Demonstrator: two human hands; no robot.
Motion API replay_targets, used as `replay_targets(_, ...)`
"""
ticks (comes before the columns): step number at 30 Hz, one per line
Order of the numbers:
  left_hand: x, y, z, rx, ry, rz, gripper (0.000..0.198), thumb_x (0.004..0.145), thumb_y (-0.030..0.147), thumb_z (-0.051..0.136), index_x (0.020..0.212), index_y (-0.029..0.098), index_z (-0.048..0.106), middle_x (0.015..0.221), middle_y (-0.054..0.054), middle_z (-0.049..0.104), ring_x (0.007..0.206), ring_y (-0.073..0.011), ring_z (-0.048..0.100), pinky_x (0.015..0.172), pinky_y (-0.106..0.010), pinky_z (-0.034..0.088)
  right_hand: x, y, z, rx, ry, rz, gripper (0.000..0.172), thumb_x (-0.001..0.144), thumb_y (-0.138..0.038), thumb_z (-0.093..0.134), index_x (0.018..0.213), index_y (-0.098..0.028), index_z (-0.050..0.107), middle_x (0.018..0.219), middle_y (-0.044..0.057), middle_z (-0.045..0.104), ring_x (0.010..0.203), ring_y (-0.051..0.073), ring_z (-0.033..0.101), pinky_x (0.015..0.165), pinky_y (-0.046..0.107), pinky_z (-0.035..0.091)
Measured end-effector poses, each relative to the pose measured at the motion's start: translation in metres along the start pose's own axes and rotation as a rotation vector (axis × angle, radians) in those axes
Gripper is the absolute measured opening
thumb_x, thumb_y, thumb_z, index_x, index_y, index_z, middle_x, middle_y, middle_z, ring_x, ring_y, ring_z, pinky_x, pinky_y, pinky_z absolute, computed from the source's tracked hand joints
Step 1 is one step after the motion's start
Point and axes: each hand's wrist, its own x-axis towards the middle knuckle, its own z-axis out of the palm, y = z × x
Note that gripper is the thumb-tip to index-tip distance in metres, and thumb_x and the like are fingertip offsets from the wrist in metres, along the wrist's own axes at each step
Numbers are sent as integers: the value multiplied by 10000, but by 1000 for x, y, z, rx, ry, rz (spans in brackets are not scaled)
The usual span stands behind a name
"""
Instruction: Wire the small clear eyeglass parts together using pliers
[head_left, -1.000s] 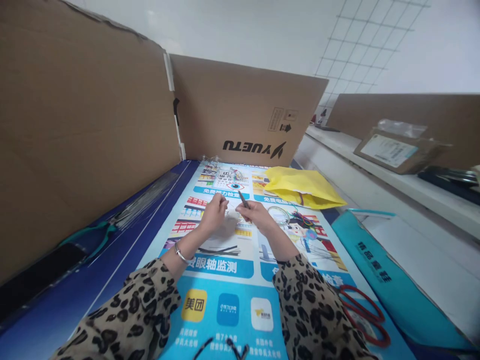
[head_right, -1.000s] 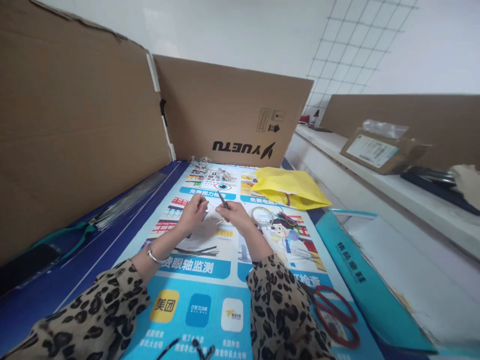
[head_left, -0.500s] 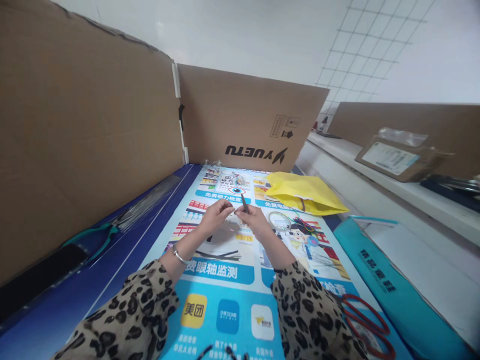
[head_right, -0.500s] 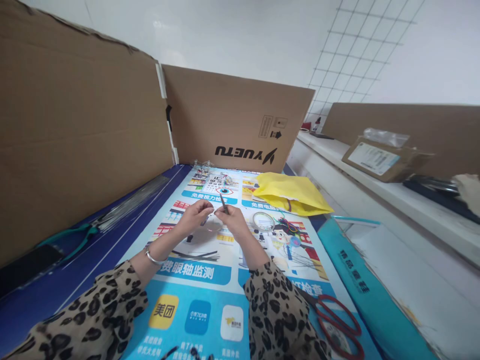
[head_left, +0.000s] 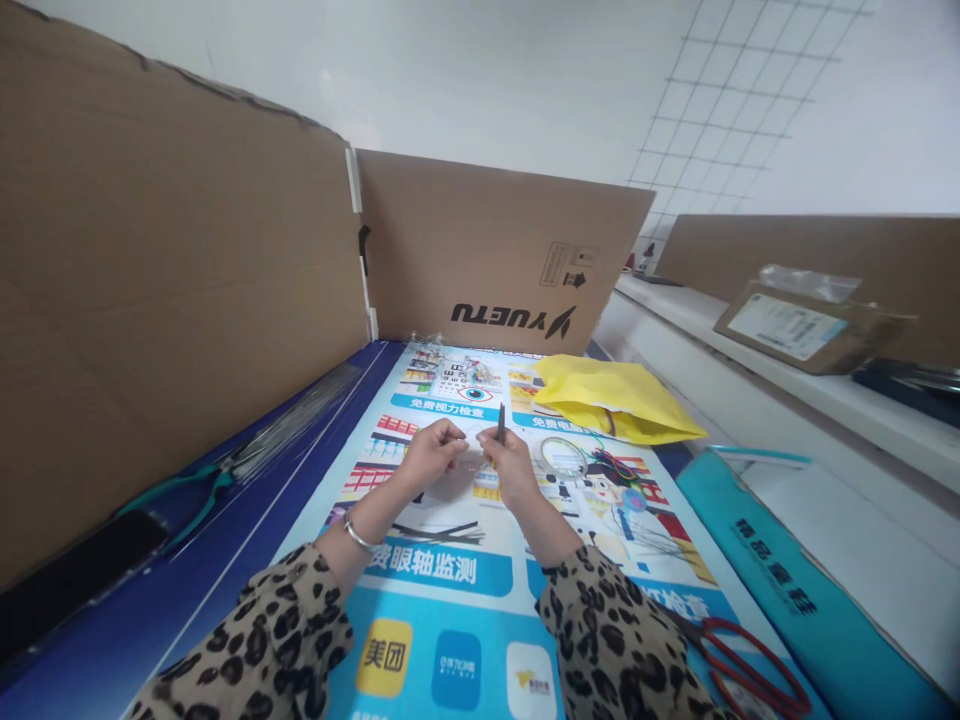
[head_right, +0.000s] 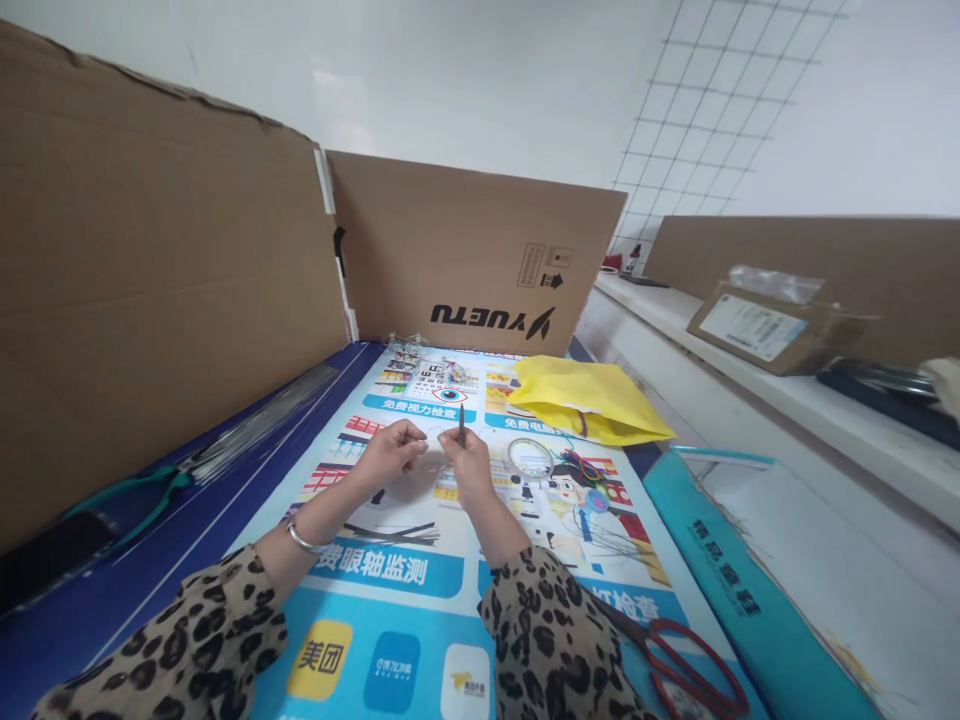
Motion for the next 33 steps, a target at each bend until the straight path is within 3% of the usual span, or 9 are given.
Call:
replay_targets(7,2,-2,-5,-7,-8,4,167,707,320,551,730,158,522,518,69,476,364,-47,394,371,-175,323,-1,-3,-4,33,-117,39,226,621,-366,656,706,-174,573,495,-56,447,486,86,399,494,233,288)
replay_targets(14,0,-5,-2,29,-133,0,158,724,316,537,719,162,503,521,69,481,375,-50,407,395,-180,327,0,-3,-11,55,-306,49,323,641,-378,668,898,-185,638,557,-46,487,505,78,408,516,232,305)
replay_targets(22,0,-8,-1,127,-156,27,177,690,278,581,813,175,506,561,68,508,416,-62,439,417,-183,354,0,-3,-10,67,-281,44,264,631,-368,666,804,-180,602,584,-47,500,486,68,403,494,219,317)
replay_targets(27,1,-11,0,194,-150,61,161,681,254,585,808,176,525,599,53,524,460,-69,462,439,-184,377,1,1,-7,22,-169,-2,224,635,-366,642,724,-176,564,514,-62,447,477,73,390,479,213,312)
replay_targets(33,-1,-5,-2,167,-120,59,168,695,277,575,829,181,545,571,57,493,457,-74,445,437,-186,365,1,11,-2,-4,-20,-69,193,655,-352,617,736,-183,573,620,-38,500,570,91,433,558,227,369)
